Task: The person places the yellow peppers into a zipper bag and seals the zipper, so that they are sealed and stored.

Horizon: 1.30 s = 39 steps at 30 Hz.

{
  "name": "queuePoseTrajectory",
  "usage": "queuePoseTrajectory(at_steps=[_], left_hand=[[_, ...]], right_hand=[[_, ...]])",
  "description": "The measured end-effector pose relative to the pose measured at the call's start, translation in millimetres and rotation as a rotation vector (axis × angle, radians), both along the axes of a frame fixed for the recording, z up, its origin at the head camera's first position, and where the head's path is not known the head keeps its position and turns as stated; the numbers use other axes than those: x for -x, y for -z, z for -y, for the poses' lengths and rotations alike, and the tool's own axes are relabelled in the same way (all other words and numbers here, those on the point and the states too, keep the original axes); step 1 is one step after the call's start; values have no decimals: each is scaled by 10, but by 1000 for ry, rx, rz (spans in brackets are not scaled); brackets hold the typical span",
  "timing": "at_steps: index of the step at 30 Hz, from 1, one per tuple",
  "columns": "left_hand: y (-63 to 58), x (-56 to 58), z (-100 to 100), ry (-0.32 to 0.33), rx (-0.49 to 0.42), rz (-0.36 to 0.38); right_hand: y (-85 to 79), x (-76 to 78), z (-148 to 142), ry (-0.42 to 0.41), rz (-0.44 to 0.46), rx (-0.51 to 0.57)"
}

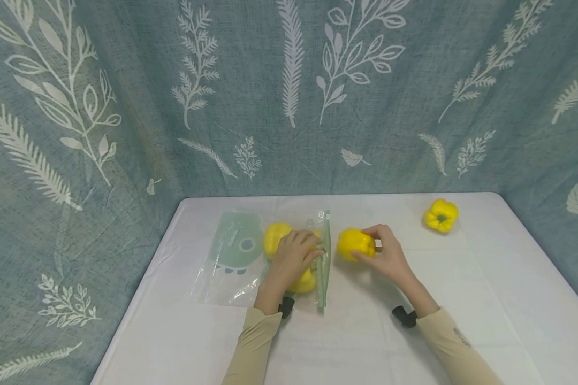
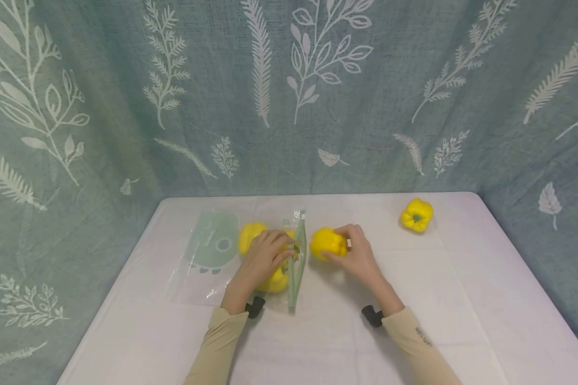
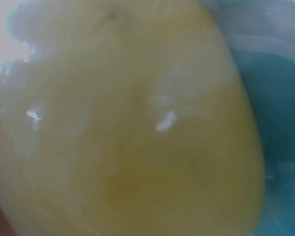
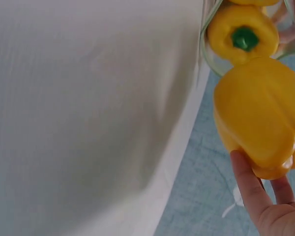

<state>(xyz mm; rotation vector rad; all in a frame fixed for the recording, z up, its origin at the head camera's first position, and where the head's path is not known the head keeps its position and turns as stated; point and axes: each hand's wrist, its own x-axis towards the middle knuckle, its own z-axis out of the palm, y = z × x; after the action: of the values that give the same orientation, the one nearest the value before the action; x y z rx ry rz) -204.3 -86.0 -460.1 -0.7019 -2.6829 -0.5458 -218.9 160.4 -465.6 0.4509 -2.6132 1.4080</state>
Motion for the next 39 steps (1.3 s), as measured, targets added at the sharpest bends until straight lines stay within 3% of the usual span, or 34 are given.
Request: queuePoseTrajectory(at_steps=[14,39], left_hand=[[6,8,0,-6,2,14],[-27,20,1,-8,6,65]], right_hand=[[71,-53,114,-58,36,0],[145,-125,267,-126,154,92]])
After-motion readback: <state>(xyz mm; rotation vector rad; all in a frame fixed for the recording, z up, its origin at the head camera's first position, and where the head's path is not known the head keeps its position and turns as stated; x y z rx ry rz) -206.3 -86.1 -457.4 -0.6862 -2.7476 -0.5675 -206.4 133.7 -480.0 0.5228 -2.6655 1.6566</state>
